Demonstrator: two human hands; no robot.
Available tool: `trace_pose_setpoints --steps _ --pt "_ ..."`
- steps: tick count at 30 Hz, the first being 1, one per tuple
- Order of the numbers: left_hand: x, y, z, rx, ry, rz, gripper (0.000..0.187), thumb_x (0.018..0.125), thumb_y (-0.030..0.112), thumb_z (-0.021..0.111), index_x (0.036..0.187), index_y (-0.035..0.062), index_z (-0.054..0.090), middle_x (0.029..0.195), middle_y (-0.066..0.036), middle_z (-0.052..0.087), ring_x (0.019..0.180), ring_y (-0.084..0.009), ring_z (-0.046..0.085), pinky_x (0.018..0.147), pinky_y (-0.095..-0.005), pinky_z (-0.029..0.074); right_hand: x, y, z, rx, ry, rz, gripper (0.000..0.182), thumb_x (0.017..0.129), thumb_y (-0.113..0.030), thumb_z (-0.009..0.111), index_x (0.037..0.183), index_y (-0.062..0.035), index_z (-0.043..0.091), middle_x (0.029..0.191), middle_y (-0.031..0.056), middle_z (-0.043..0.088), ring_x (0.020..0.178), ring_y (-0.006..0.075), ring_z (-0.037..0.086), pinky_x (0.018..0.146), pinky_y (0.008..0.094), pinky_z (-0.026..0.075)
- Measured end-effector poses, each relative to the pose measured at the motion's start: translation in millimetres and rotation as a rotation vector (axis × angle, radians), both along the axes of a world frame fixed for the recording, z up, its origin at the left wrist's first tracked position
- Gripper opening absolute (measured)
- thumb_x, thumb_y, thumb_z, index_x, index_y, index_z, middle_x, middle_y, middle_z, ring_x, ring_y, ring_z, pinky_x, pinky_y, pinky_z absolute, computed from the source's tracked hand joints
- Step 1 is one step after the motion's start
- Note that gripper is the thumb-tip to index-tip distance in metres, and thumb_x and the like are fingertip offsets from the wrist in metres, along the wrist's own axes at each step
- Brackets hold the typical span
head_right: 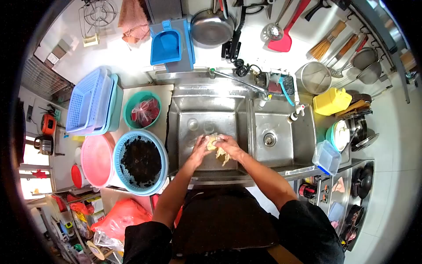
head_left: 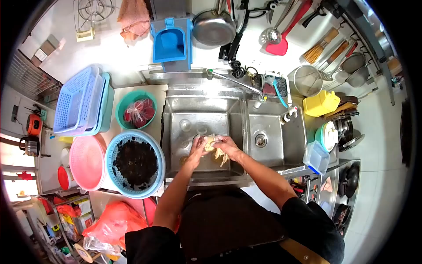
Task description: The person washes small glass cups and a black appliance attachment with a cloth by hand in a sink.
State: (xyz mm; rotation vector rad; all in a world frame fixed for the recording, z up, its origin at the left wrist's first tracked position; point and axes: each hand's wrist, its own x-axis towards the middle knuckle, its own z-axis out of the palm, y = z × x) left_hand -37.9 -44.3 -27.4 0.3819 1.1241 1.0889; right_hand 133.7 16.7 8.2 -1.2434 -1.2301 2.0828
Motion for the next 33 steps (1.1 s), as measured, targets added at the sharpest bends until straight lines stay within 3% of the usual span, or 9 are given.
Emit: trace_pose_setpoints --steps 9,13,17,19,21,24,28,31,33 --pt "31 26 34 0.198 -0.205 0.385 0.038 0.096 0.038 0.056 0.121 0.0094 0.056 0.103 -0.007 0.063 0.094 -0.0208 0.063 0.080 -0.0343 0.052 -14 -14 54 -0.125 0.191 -0.132 0.029 0.089 0.000 0.052 0.116 0.0008 0.063 0.111 0.0090 0.066 0.102 0.0182 0.063 0.086 0.0317 0.051" --pt "10 35 38 -0.003 -0.319 0.038 0.043 0.093 0.046 0.056 0.117 0.0100 0.061 0.097 -0.006 0.067 0.086 -0.0185 0.065 0.074 -0.0352 0.054 -2 8 68 1.051 -0.269 0.632 0.035 0.078 0.002 0.056 0.107 -0.0111 0.070 0.107 0.0070 0.067 0.104 0.0304 0.062 0.094 0.0377 0.046" --pt "-8 41 40 -0.244 -0.283 -0.392 0.042 0.095 0.050 0.047 0.109 0.0138 0.064 0.097 -0.002 0.069 0.074 -0.0173 0.066 0.052 -0.0320 0.050 4 -1 97 1.309 -0.604 0.911 0.035 0.070 0.001 0.058 0.102 -0.0096 0.069 0.109 0.0122 0.064 0.108 0.0351 0.059 0.096 0.0447 0.044" --pt "-4 43 42 -0.229 -0.264 -0.264 0.042 0.095 0.052 0.047 0.105 0.0139 0.062 0.085 -0.001 0.067 0.062 -0.0142 0.061 0.044 -0.0281 0.042 -10 0 82 1.194 -0.611 0.778 0.034 0.074 -0.001 0.058 0.106 -0.0086 0.067 0.110 0.0127 0.065 0.104 0.0326 0.062 0.094 0.0448 0.046" --pt "9 31 40 -0.119 -0.224 -0.092 0.040 0.095 0.050 0.049 0.105 0.0135 0.062 0.082 -0.002 0.066 0.059 -0.0131 0.059 0.041 -0.0267 0.040 -20 -14 83 0.274 -0.202 0.283 0.029 0.076 0.001 0.053 0.103 -0.0026 0.064 0.098 0.0131 0.067 0.090 0.0294 0.067 0.083 0.0409 0.053" --pt "23 27 49 0.130 -0.065 0.175 0.036 0.093 0.044 0.056 0.109 0.0121 0.062 0.084 -0.004 0.065 0.061 -0.0121 0.059 0.041 -0.0252 0.038 -27 -11 86 -0.371 0.266 -0.276 0.027 0.074 0.003 0.051 0.098 0.0031 0.063 0.084 0.0133 0.068 0.072 0.0233 0.067 0.068 0.0325 0.055" --pt "18 28 54 0.123 -0.142 0.083 0.038 0.094 0.046 0.054 0.107 0.0116 0.062 0.080 -0.004 0.063 0.056 -0.0119 0.055 0.039 -0.0246 0.036 -22 -26 89 -0.001 -0.021 -0.069 0.024 0.077 0.000 0.053 0.098 0.0014 0.064 0.084 0.0098 0.068 0.074 0.0184 0.066 0.067 0.0292 0.052" --pt "2 30 46 -0.152 -0.326 -0.257 0.042 0.095 0.049 0.050 0.101 0.0097 0.063 0.068 -0.004 0.061 0.044 -0.0117 0.047 0.036 -0.0232 0.030 -1 -31 98 1.223 -0.467 0.573 0.031 0.077 -0.006 0.059 0.108 -0.0075 0.066 0.105 0.0125 0.066 0.092 0.0310 0.062 0.082 0.0395 0.051" --pt "1 32 41 -0.187 -0.339 -0.408 0.048 0.095 0.057 0.047 0.097 0.0116 0.060 0.065 -0.005 0.058 0.044 -0.0110 0.047 0.035 -0.0242 0.032 6 -29 106 1.133 -0.513 0.664 0.034 0.078 -0.007 0.062 0.112 -0.0106 0.066 0.115 0.0110 0.063 0.110 0.0375 0.057 0.097 0.0430 0.045"
